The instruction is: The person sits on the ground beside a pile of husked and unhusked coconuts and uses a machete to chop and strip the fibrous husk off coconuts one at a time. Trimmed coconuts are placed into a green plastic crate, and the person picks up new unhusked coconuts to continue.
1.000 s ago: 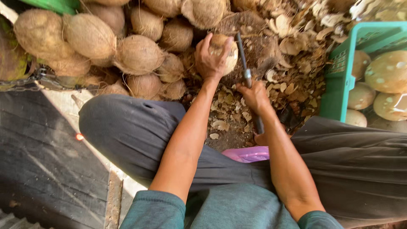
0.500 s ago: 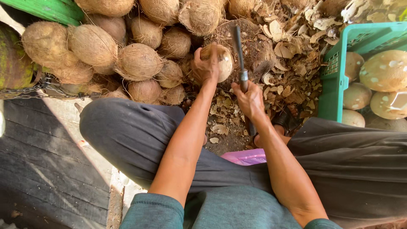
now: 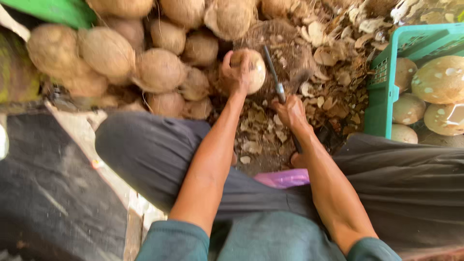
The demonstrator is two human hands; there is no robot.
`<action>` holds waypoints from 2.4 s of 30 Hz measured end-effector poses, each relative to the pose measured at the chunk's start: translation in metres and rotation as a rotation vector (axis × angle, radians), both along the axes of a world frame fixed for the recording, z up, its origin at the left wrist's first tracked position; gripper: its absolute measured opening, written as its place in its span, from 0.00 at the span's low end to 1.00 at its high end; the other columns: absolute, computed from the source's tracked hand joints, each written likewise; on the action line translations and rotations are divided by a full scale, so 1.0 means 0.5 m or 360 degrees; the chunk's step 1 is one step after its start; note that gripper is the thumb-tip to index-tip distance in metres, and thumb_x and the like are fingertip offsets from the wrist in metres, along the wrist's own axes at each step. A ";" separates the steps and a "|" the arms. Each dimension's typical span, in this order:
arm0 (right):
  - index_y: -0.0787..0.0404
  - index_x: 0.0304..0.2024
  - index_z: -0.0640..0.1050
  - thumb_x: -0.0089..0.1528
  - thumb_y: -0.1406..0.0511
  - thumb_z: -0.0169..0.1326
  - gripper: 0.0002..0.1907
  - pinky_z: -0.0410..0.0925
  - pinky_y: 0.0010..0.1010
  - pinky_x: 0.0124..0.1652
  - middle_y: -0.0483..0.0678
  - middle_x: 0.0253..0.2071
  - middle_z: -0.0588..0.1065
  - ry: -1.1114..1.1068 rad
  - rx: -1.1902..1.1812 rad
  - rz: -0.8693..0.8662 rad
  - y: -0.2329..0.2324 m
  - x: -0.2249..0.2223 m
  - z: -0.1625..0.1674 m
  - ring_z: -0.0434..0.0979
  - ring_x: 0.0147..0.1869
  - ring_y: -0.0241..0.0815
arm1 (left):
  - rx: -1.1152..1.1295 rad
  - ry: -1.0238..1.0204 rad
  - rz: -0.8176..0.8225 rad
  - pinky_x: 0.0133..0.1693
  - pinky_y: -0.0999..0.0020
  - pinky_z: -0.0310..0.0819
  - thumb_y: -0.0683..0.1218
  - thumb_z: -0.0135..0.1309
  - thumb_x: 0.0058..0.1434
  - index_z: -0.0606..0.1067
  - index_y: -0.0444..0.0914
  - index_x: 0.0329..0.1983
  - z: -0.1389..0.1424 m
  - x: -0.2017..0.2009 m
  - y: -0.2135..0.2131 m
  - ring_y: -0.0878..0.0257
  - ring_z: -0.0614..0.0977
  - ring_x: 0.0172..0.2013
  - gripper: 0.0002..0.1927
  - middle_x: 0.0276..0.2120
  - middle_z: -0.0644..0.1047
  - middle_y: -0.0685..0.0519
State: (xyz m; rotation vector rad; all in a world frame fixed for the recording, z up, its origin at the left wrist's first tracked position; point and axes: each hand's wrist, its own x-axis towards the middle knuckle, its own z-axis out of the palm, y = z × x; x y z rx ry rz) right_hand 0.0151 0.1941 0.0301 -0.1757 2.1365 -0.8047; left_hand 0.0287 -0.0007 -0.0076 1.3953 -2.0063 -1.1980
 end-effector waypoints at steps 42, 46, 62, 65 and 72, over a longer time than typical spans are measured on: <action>0.55 0.27 0.68 0.66 0.58 0.56 0.16 0.63 0.31 0.19 0.43 0.22 0.67 -0.0020 -0.0264 -0.0228 0.017 -0.010 0.026 0.63 0.19 0.33 | 0.0313 -0.0246 0.0337 0.41 0.48 0.80 0.75 0.50 0.54 0.71 0.54 0.63 0.009 -0.001 0.028 0.51 0.79 0.52 0.38 0.55 0.72 0.47; 0.54 0.24 0.64 0.68 0.56 0.55 0.21 0.63 0.31 0.21 0.40 0.19 0.66 0.0281 -0.0652 -0.0326 0.009 0.007 0.032 0.61 0.19 0.33 | 0.0261 -0.0295 0.0333 0.42 0.47 0.78 0.76 0.49 0.55 0.69 0.53 0.65 0.008 -0.010 0.031 0.49 0.78 0.53 0.40 0.56 0.71 0.46; 0.54 0.26 0.71 0.64 0.59 0.57 0.14 0.64 0.28 0.18 0.39 0.20 0.68 -0.0034 -0.0800 -0.0447 0.009 0.006 0.093 0.65 0.18 0.31 | 0.0230 -0.0125 0.0222 0.40 0.51 0.79 0.76 0.49 0.52 0.72 0.54 0.62 -0.012 0.005 0.013 0.52 0.79 0.52 0.39 0.55 0.74 0.48; 0.55 0.25 0.70 0.65 0.60 0.56 0.15 0.64 0.29 0.18 0.40 0.19 0.68 0.0046 -0.1078 -0.0524 0.003 0.005 0.054 0.64 0.18 0.32 | 0.0240 -0.0236 0.0223 0.40 0.52 0.79 0.74 0.50 0.52 0.72 0.54 0.62 -0.003 0.007 0.017 0.53 0.80 0.50 0.38 0.54 0.74 0.48; 0.66 0.24 0.73 0.63 0.60 0.60 0.19 0.62 0.37 0.21 0.49 0.18 0.69 -0.0042 -0.0156 -0.0071 -0.008 0.022 -0.041 0.67 0.20 0.43 | 0.0202 -0.0085 0.0172 0.42 0.53 0.80 0.74 0.50 0.52 0.73 0.52 0.61 -0.003 0.015 0.015 0.53 0.81 0.50 0.37 0.54 0.77 0.49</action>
